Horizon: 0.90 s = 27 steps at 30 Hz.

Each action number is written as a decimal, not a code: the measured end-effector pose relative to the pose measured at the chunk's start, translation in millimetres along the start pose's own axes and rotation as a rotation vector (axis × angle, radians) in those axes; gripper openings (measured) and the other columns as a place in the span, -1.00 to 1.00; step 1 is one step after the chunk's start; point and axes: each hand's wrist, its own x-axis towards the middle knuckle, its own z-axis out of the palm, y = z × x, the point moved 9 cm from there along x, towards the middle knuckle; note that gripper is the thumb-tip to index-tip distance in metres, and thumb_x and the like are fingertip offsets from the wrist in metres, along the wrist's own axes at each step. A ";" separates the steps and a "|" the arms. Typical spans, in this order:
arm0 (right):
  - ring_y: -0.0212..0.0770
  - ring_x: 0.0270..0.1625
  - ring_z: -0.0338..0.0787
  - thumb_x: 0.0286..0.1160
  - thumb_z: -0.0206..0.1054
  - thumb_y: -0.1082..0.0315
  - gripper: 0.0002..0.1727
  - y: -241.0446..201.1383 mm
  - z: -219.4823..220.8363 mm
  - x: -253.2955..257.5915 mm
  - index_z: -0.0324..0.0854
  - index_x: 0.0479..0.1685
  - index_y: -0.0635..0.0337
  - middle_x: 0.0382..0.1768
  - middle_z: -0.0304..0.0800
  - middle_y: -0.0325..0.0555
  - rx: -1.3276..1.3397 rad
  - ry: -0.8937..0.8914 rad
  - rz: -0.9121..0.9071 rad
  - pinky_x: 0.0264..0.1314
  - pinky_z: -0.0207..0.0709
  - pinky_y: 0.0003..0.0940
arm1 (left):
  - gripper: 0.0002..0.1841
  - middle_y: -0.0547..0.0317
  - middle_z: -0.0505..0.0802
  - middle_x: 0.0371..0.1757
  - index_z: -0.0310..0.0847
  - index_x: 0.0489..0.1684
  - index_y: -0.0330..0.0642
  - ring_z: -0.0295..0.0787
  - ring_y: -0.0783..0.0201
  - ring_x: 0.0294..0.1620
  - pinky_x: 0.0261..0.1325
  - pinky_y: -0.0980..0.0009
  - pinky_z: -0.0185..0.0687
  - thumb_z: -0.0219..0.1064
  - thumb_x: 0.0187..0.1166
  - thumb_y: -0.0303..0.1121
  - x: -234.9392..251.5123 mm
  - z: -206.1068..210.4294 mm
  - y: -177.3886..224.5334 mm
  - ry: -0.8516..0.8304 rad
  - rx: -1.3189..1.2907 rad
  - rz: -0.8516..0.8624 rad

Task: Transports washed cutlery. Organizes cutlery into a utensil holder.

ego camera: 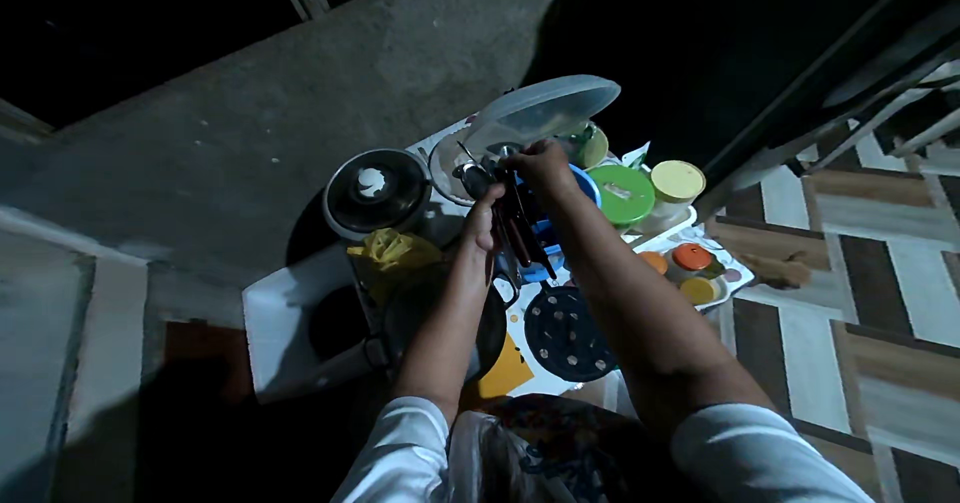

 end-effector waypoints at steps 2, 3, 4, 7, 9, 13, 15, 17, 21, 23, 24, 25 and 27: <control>0.07 0.14 0.74 0.37 0.51 0.44 -0.41 1.2 -3.9 -0.8 0.46 0.42 0.41 0.16 0.72 0.26 0.069 0.046 -0.002 0.23 0.60 0.04 | -0.79 0.23 0.80 -0.32 0.56 -0.07 -0.08 0.79 0.40 -0.29 -0.18 0.42 0.78 -0.01 0.78 -0.29 1.9 0.2 0.0 -0.003 0.022 0.014; 0.07 0.16 0.75 0.35 0.48 0.49 -0.34 1.4 -6.5 -1.3 0.39 0.50 0.41 0.20 0.71 0.28 0.102 0.066 -0.010 0.23 0.61 0.03 | -0.79 0.23 0.79 -0.31 0.55 -0.06 -0.09 0.78 0.40 -0.28 -0.17 0.41 0.76 -0.01 0.78 -0.29 1.8 0.8 -0.1 0.002 0.035 0.012; 0.07 0.18 0.75 0.35 0.45 0.52 -0.31 2.0 -9.1 -1.8 0.35 0.55 0.39 0.23 0.70 0.28 0.122 0.080 -0.017 0.23 0.62 0.01 | -0.80 0.25 0.78 -0.35 0.55 -0.11 -0.07 0.77 0.43 -0.32 -0.21 0.44 0.76 -0.02 0.78 -0.31 1.0 0.8 -0.2 0.027 0.043 0.015; 0.05 0.17 0.75 0.47 0.33 0.50 -0.35 -1.1 -15.9 -2.7 0.29 0.61 0.40 0.23 0.70 0.29 0.068 0.092 -0.076 0.23 0.61 -0.02 | -0.78 0.29 0.74 -0.42 0.48 -0.17 -0.05 0.73 0.47 -0.40 -0.29 0.49 0.72 -0.08 0.80 -0.34 -1.9 1.6 -2.4 0.087 0.045 0.000; 0.18 0.24 0.76 0.57 0.24 0.46 -0.48 -12.5 -20.0 -4.6 0.40 0.53 0.40 0.24 0.72 0.33 -0.132 0.114 -0.164 0.32 0.57 0.15 | -0.75 0.29 0.73 -0.41 0.48 -0.15 -0.05 0.72 0.48 -0.38 -0.27 0.50 0.72 -0.13 0.83 -0.29 -1.3 2.2 -5.2 0.103 0.038 -0.006; 0.32 0.38 0.70 0.67 0.09 0.43 -0.55 -31.8 -26.7 -14.3 0.47 0.53 0.26 0.28 0.73 0.30 -0.423 0.198 -0.227 0.37 0.48 0.37 | -0.65 0.21 0.75 -0.40 0.55 -0.11 -0.10 0.74 0.37 -0.40 -0.33 0.40 0.72 -0.13 0.87 -0.16 4.1 2.2 -17.7 0.136 -0.085 -0.057; 0.31 0.41 0.69 0.66 0.08 0.46 -0.53 -33.0 -30.4 -14.9 0.47 0.54 0.25 0.30 0.72 0.31 -0.434 0.204 -0.235 0.38 0.49 0.34 | -0.69 0.24 0.74 -0.42 0.55 -0.16 -0.08 0.73 0.39 -0.42 -0.34 0.42 0.71 -0.09 0.86 -0.19 2.5 4.8 -17.7 0.148 -0.092 -0.045; 0.25 0.44 0.67 0.67 0.07 0.49 -0.53 -31.7 -33.8 -14.4 0.44 0.57 0.25 0.34 0.70 0.28 -0.404 0.189 -0.247 0.44 0.49 0.27 | -0.72 0.22 0.72 -0.42 0.55 -0.15 -0.10 0.70 0.38 -0.42 -0.34 0.40 0.69 -0.04 0.84 -0.22 5.2 2.4 -21.0 0.163 -0.073 -0.045; 0.18 0.35 0.74 0.68 0.17 0.45 -0.54 -27.4 -50.0 -16.3 0.37 0.54 0.34 0.31 0.71 0.28 -0.263 0.215 -0.286 0.43 0.55 0.13 | -0.77 0.18 0.74 -0.38 0.57 -0.08 -0.15 0.71 0.34 -0.39 -0.32 0.37 0.70 0.04 0.81 -0.25 11.6 0.6 -26.1 0.203 -0.034 -0.071; 0.15 0.27 0.77 0.61 0.22 0.47 -0.39 -17.9 -68.9 -14.5 0.19 0.65 0.39 0.29 0.68 0.33 -0.163 0.228 -0.281 0.34 0.62 0.08 | -0.79 0.14 0.74 -0.21 0.51 0.12 -0.15 0.73 0.33 -0.23 -0.15 0.34 0.73 0.03 0.81 -0.28 11.7 1.2 -22.3 0.208 0.038 -0.079; 0.12 0.20 0.77 0.55 0.22 0.50 -0.31 -11.1 -80.1 -12.0 0.10 0.71 0.40 0.25 0.67 0.34 -0.109 0.237 -0.270 0.26 0.65 0.04 | -0.81 0.12 0.73 -0.17 0.49 0.14 -0.17 0.71 0.31 -0.20 -0.11 0.32 0.71 0.07 0.76 -0.34 13.5 -0.9 -20.4 0.209 0.074 -0.071; 0.07 0.14 0.78 0.52 0.22 0.53 -0.26 -3.8 -91.3 -10.1 0.05 0.74 0.39 0.20 0.69 0.32 -0.056 0.262 -0.253 0.21 0.66 -0.01 | -0.81 0.10 0.72 -0.15 0.50 0.14 -0.19 0.68 0.29 -0.18 -0.09 0.30 0.67 0.09 0.72 -0.38 16.4 -4.2 -19.3 0.199 0.094 -0.059; -0.03 0.09 0.76 0.49 0.22 0.55 -0.25 8.8 -109.1 -6.4 0.05 0.74 0.38 0.16 0.69 0.25 0.012 0.329 -0.254 0.17 0.66 -0.11 | -0.83 0.08 0.80 -0.17 0.53 0.06 -0.19 0.76 0.29 -0.22 -0.19 0.35 0.73 0.07 0.70 -0.41 22.6 -7.7 -16.8 0.157 0.099 -0.043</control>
